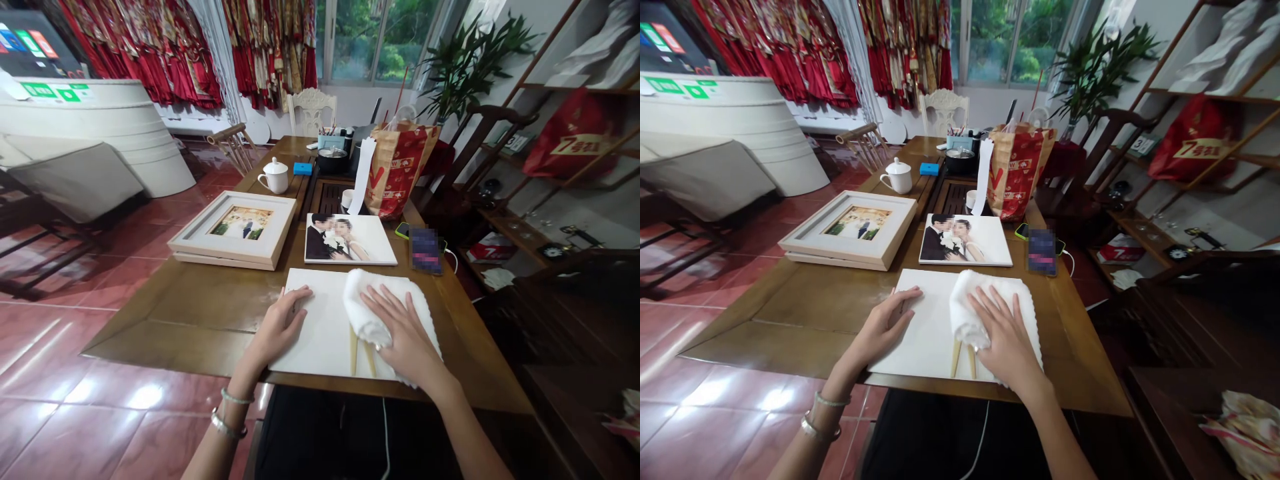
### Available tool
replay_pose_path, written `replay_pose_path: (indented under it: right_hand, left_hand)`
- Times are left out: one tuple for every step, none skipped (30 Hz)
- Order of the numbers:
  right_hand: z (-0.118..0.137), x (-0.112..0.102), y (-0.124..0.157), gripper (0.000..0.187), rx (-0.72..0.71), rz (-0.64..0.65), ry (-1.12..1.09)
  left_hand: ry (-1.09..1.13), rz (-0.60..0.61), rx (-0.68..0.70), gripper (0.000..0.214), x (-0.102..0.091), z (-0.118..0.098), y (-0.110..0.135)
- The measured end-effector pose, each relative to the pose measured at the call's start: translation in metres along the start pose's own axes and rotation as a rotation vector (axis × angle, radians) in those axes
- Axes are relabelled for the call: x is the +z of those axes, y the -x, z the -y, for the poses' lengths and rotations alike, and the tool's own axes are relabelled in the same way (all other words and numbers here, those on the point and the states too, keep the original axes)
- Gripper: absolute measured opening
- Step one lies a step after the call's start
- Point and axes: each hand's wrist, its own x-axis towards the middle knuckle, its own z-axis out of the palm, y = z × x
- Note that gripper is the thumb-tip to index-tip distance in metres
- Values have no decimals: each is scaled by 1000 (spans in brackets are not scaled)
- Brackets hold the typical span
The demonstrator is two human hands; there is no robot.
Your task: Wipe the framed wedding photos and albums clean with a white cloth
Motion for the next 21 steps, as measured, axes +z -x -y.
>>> replay_pose_path:
  right_hand:
    - [3, 2, -9, 76, 29, -9, 31]
    - [7, 4, -17, 76, 47, -10, 54]
    - [13, 6, -24, 75, 50, -6, 72]
    - [19, 8, -28, 73, 36, 4, 83]
    - [27, 9, -31, 72, 5, 18, 87]
    - [35, 11, -31, 71, -43, 37, 83]
    - [44, 12, -30, 71, -103, 61, 70]
    - [52, 13, -27, 71, -169, 89, 46]
    - [61, 14, -23, 71, -238, 122, 14]
    - [68, 14, -19, 71, -305, 161, -27]
    - [75, 13, -14, 71, -364, 201, -72]
    - [81, 12, -9, 71, -414, 243, -117]
    - [85, 9, -5, 70, -454, 284, -161]
    - [88, 6, 0, 70, -484, 321, -204]
    - [88, 2, 4, 70, -505, 356, -244]
    - [87, -3, 8, 71, -519, 387, -278]
    - [83, -8, 12, 71, -526, 415, -309]
    - [79, -14, 15, 72, -521, 433, -333]
    - [73, -20, 18, 73, -495, 435, -346]
    - [66, -25, 20, 74, -447, 422, -344]
    - [59, -29, 22, 76, -380, 391, -327]
  left_hand:
    - [3, 0, 0, 35, 0, 0, 0]
    - [6, 0, 0, 34, -1, -1, 0]
    - [12, -3, -1, 34, -1, -1, 0]
    - [24, -11, -3, 34, -1, -2, 1]
    - [43, -23, -8, 35, -2, -3, 1]
    - [66, -40, -15, 37, -2, -4, 1]
    - [91, -57, -18, 39, -3, -5, 1]
    - [116, -73, -17, 42, -4, -6, 2]
    - [137, -81, -11, 44, -4, -7, 2]
    - [154, -83, -2, 46, -5, -8, 2]
    - [167, -80, 7, 48, -6, -9, 2]
    - [181, -74, 13, 49, -6, -10, 3]
    - [195, -68, 15, 50, -7, -10, 3]
    - [207, -62, 14, 50, -7, -10, 3]
    - [214, -53, 10, 49, -7, -10, 3]
    - [214, -44, 2, 48, -7, -9, 3]
    - [205, -33, -6, 45, -6, -8, 3]
    - [185, -20, -12, 42, -5, -6, 2]
    - [157, -6, -12, 38, -4, -5, 2]
    - [123, 4, -4, 34, -3, -3, 2]
    - [89, 9, 10, 31, -2, -1, 1]
